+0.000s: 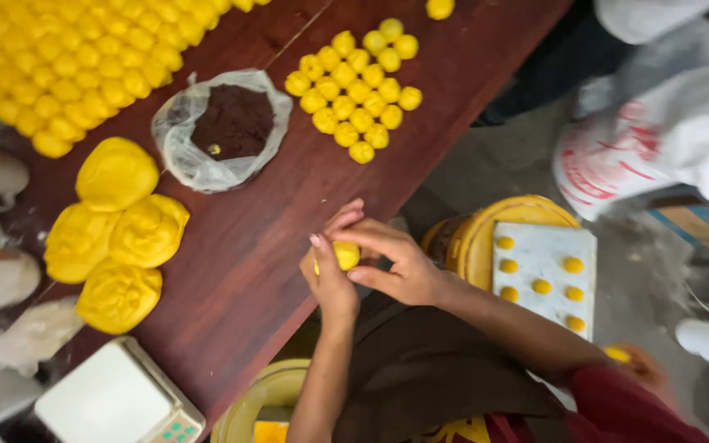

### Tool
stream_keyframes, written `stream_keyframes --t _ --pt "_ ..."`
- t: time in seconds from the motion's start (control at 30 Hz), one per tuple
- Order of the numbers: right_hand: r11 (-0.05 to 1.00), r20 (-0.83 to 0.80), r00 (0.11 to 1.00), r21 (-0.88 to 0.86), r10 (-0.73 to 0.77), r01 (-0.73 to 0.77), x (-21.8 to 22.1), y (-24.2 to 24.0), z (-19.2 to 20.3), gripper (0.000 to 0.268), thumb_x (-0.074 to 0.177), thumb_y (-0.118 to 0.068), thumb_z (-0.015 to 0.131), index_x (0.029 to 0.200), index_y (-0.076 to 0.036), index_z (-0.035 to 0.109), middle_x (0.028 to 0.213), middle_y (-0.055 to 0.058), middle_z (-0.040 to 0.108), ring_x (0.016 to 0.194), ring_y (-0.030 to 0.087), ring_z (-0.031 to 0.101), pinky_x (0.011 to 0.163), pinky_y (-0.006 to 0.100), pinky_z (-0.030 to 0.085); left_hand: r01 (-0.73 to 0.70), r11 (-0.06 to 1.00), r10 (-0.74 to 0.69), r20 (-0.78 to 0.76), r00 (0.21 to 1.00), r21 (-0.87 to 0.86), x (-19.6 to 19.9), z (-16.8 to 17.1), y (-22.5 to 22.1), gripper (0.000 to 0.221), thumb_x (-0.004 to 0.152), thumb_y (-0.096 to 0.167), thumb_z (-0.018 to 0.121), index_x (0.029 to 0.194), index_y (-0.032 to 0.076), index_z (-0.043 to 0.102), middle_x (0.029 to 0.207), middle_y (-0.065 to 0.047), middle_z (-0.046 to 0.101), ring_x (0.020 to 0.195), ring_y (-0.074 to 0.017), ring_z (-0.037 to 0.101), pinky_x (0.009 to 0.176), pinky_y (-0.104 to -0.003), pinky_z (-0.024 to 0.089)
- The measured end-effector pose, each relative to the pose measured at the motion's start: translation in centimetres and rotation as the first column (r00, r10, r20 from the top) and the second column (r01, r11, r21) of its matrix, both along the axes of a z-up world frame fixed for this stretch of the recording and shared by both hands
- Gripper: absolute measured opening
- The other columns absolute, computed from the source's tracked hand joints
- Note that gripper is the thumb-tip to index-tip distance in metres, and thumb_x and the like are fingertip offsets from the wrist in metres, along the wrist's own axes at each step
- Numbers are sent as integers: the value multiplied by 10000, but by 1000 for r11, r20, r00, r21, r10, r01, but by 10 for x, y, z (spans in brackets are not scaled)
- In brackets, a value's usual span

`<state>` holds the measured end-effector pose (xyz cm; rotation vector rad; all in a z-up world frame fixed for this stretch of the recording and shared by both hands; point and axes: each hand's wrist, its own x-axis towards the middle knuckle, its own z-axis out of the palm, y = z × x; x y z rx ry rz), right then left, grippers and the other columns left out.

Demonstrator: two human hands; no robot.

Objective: Portioning yellow dough, adding chocolate or bean filling, and rolling them into balls on a production table.

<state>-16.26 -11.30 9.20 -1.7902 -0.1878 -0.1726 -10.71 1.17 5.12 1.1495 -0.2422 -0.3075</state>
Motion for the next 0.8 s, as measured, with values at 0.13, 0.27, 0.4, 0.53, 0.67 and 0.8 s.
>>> stream_keyframes --t 0.13,0.27,0.4,0.53,0.67,0.8 --pt "995 -96 993 80 63 -55 8 -40 -30 496 916 -77 750 1384 -30 590 1357 84 627 1166 184 641 926 312 539 -139 985 141 -18 990 100 -9 -13 -32 662 1127 527 331 1401 -31 555 1373 -217 651 1215 -295 649 1050 -417 524" --pt "903 -257 940 416 226 -104 13 -102 -67 384 949 -70 725 1314 0 630 1238 63 674 1089 144 657 937 319 546 43 966 -138 365 921 257 0 28 -72 745 1072 464 494 1541 -54 237 1489 -273 425 1321 -413 475 1080 -486 408" --pt "760 -372 829 643 418 -94 -1 -158 -129 330 978 -75 702 1285 26 638 1156 71 674 1026 133 648 894 310 547 10 737 -430 457 778 676 18 -7 -95 625 1056 435 559 1482 -6 440 1474 -227 548 1308 -411 595 1083 -475 503" --pt "788 -427 808 611 405 -72 -4 -199 -148 315 991 -91 691 1269 41 624 1119 90 658 937 131 652 798 290 561 -34 655 -415 396 819 755 12 -30 -134 429 1082 372 555 1417 105 590 1482 -132 615 1328 -358 644 1129 -457 540" --pt "978 -205 969 185 137 -99 37 -225 -102 336 949 -98 677 1259 11 606 1217 83 618 952 164 664 761 287 562 -204 521 -360 430 828 829 23 -33 -165 509 1058 358 557 1472 61 545 1561 -153 513 1434 -383 500 1211 -503 397" --pt "975 -88 996 -217 25 -44 53 -220 -118 322 914 -88 702 1229 -52 644 1165 89 638 960 256 679 773 357 568 -236 332 -462 375 804 913 40 -38 -166 663 963 421 613 1470 13 482 1573 -221 439 1424 -425 419 1138 -523 330"
